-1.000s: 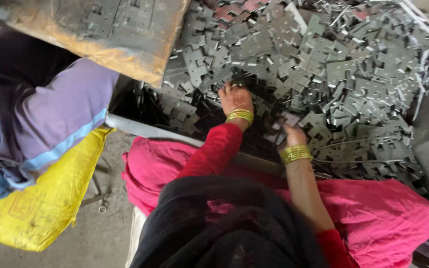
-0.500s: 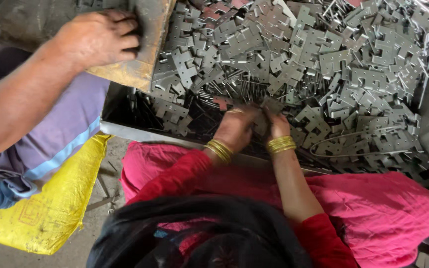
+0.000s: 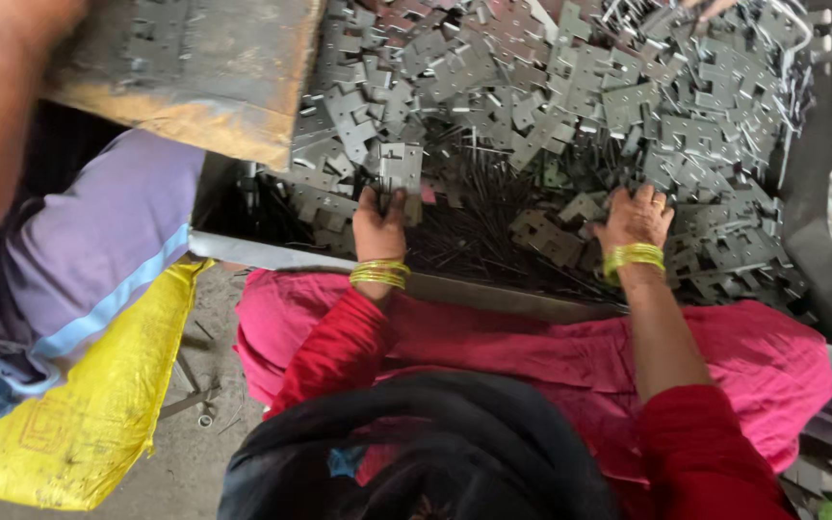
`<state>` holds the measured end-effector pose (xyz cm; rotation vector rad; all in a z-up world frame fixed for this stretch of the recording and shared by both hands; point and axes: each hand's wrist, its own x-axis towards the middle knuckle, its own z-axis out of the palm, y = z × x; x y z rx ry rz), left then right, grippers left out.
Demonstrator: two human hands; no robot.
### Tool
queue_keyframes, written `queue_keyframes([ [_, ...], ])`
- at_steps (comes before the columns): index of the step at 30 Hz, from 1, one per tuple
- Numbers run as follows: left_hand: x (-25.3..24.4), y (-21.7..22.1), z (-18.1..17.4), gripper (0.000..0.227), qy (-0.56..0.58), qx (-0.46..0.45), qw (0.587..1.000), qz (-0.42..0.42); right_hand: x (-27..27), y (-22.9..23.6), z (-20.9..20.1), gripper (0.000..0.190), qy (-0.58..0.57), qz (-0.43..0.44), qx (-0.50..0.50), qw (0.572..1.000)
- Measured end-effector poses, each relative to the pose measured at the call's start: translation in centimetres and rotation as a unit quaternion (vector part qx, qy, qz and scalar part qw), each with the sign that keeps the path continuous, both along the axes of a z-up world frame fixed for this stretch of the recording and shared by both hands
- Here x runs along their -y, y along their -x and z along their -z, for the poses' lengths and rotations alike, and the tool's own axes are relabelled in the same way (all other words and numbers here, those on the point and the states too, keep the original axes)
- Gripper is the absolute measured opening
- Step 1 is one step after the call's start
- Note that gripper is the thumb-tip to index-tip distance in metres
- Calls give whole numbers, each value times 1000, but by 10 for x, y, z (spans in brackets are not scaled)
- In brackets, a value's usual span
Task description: The person sits on the floor and repeatedly picks up small metal brackets and pins from a large bin. They insert the pins into the brackets by hand and place the assembled units into a nearby container.
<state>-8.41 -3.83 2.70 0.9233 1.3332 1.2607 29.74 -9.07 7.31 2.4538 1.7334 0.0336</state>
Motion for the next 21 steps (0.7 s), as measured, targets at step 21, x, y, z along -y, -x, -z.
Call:
queue_keyframes([
  [21, 5, -11, -13, 21, -156, 62, 985, -43, -29, 116, 73, 44, -108, -88, -140, 980],
])
